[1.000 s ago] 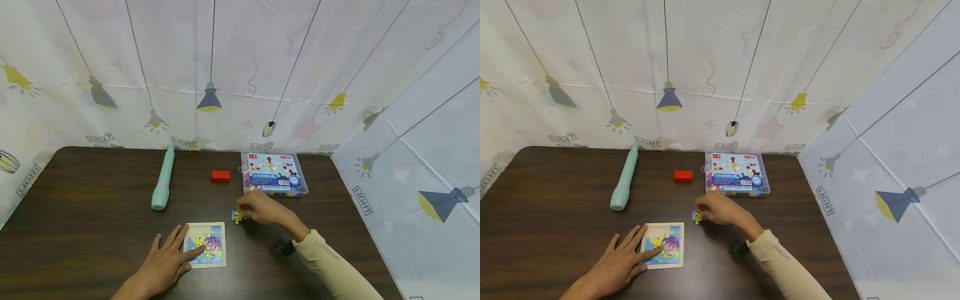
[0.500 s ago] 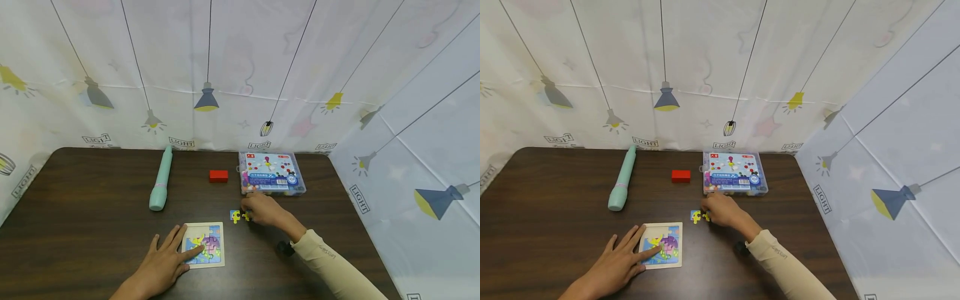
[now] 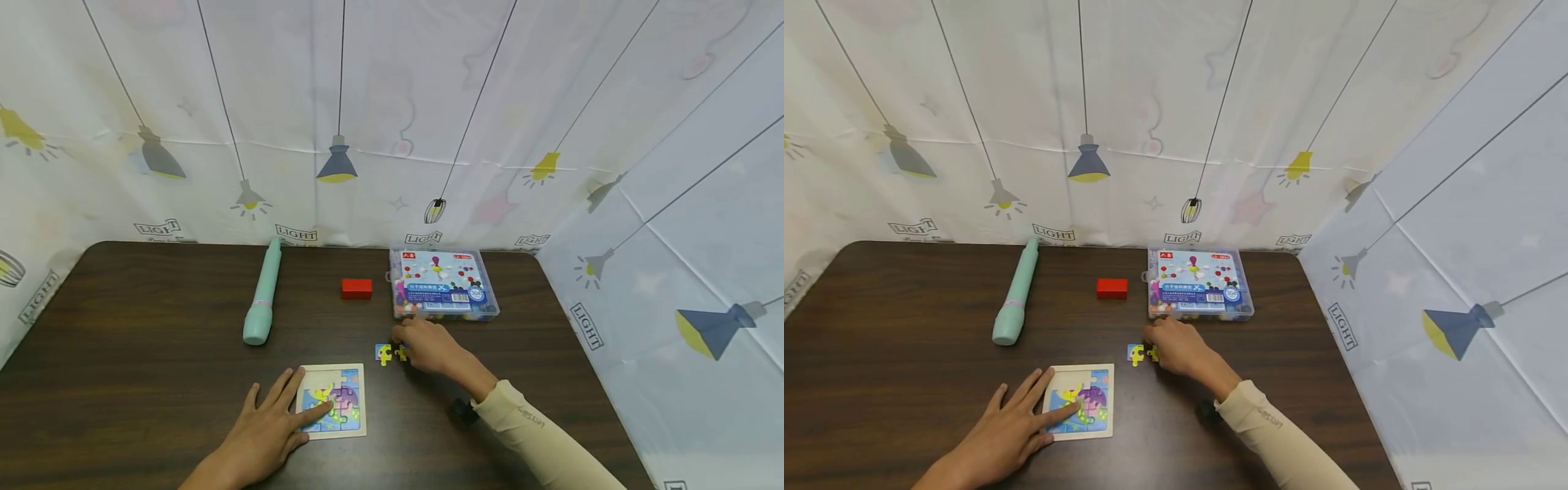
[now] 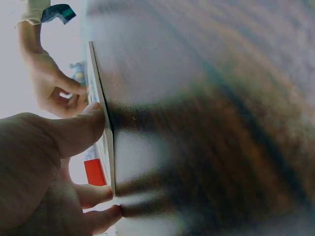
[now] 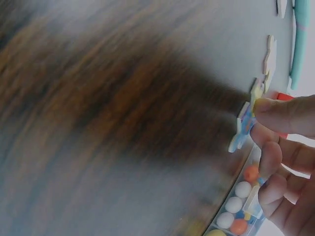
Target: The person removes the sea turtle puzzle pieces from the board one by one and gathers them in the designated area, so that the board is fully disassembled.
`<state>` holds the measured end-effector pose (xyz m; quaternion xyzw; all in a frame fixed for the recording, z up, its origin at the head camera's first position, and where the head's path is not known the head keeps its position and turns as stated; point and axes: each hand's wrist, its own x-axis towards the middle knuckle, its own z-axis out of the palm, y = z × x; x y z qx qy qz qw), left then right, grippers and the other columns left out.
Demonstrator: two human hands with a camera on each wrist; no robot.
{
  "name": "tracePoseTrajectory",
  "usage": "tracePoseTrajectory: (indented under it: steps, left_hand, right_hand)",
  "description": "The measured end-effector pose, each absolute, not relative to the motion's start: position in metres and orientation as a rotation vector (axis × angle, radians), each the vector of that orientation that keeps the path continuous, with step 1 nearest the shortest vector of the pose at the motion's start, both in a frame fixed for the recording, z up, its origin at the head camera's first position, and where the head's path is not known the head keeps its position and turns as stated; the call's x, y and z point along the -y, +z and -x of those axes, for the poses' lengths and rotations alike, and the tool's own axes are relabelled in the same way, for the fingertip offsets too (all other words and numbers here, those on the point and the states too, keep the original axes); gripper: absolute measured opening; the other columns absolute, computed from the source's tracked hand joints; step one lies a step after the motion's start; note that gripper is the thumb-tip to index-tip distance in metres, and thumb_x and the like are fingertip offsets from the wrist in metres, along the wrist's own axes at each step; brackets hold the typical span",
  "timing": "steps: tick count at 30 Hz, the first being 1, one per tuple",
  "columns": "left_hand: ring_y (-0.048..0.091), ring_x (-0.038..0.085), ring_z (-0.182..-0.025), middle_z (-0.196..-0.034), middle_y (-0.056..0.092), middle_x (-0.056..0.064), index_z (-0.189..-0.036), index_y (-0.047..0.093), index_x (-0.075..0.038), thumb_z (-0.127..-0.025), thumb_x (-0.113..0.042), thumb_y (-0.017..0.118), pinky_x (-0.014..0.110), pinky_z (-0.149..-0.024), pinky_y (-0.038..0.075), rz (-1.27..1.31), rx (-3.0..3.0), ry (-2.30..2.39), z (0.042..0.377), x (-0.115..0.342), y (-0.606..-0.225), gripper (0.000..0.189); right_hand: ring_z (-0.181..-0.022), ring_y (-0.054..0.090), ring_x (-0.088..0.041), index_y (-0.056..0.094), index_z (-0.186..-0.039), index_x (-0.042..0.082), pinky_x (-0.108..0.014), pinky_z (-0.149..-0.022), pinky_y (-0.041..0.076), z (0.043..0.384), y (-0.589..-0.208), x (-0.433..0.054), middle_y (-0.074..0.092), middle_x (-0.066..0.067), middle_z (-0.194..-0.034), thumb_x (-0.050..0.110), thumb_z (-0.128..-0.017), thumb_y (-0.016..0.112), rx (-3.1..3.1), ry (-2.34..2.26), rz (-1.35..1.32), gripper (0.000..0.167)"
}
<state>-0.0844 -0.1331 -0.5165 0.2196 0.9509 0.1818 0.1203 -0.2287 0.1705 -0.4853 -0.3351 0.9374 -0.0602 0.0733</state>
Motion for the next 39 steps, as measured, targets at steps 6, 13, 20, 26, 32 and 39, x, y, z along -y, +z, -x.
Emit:
tracePoseTrajectory:
  steps: [6, 13, 20, 26, 32, 39]
  left_hand:
    - [0.019, 0.044, -0.152, -0.168, 0.019, 0.019, -0.147, 0.051, -0.049, -0.097, -0.037, 0.070, 0.084, -0.104, 0.020, -0.653, -2.766, 0.535, 0.085, 0.135, -0.517, 0.055]
    - [0.017, 0.045, -0.153, -0.169, 0.016, 0.018, -0.148, 0.050, -0.049, -0.097, -0.038, 0.069, 0.084, -0.104, 0.019, -0.659, -2.746, 0.528, 0.086, 0.135, -0.517, 0.056]
    - [0.017, 0.044, -0.153, -0.169, 0.016, 0.018, -0.147, 0.050, -0.051, -0.097, -0.039, 0.069, 0.084, -0.104, 0.018, -0.643, -2.741, 0.508, 0.087, 0.134, -0.518, 0.055]
    - [0.018, 0.044, -0.153, -0.169, 0.016, 0.017, -0.147, 0.050, -0.051, -0.096, -0.039, 0.070, 0.084, -0.104, 0.018, -0.635, -2.745, 0.500, 0.087, 0.134, -0.519, 0.056]
    - [0.018, 0.044, -0.153, -0.169, 0.016, 0.017, -0.147, 0.051, -0.051, -0.096, -0.039, 0.070, 0.084, -0.104, 0.019, -0.630, -2.746, 0.504, 0.086, 0.134, -0.517, 0.056]
    - [0.019, 0.044, -0.152, -0.169, 0.018, 0.017, -0.146, 0.052, -0.051, -0.096, -0.038, 0.070, 0.085, -0.103, 0.019, -0.626, -2.745, 0.504, 0.087, 0.133, -0.518, 0.055]
  right_hand:
    - [-0.093, 0.060, -0.019, 0.073, -0.113, 0.012, -0.035, -0.069, 0.056, 0.216, -0.480, -0.150, 0.063, -0.006, -0.107, 0.011, -0.091, 0.078, -2.813, -0.226, 1.211, 0.022]
    - [-0.121, 0.050, -0.019, 0.067, -0.137, 0.028, -0.028, -0.087, 0.054, 0.209, -0.481, -0.120, 0.052, -0.006, -0.145, 0.021, -0.101, 0.068, -2.478, -0.198, 1.455, 0.037]
    - [-0.118, 0.051, -0.016, 0.070, -0.133, 0.027, -0.026, -0.087, 0.053, 0.212, -0.483, -0.111, 0.053, -0.004, -0.140, 0.022, -0.101, 0.069, -2.422, -0.115, 1.517, 0.032]
    - [-0.110, 0.051, -0.013, 0.069, -0.131, 0.026, -0.021, -0.077, 0.050, 0.214, -0.482, -0.109, 0.057, 0.000, -0.129, 0.023, -0.100, 0.070, -2.414, -0.067, 1.557, 0.031]
    - [-0.100, 0.049, -0.010, 0.069, -0.125, 0.023, -0.017, -0.072, 0.045, 0.214, -0.483, -0.107, 0.063, 0.004, -0.122, 0.019, -0.099, 0.070, -2.415, -0.136, 1.573, 0.026]
    - [-0.090, 0.049, -0.008, 0.070, -0.108, 0.014, -0.019, -0.077, 0.043, 0.209, -0.484, -0.112, 0.063, 0.005, -0.100, 0.016, -0.099, 0.071, -2.425, -0.493, 1.457, 0.010]
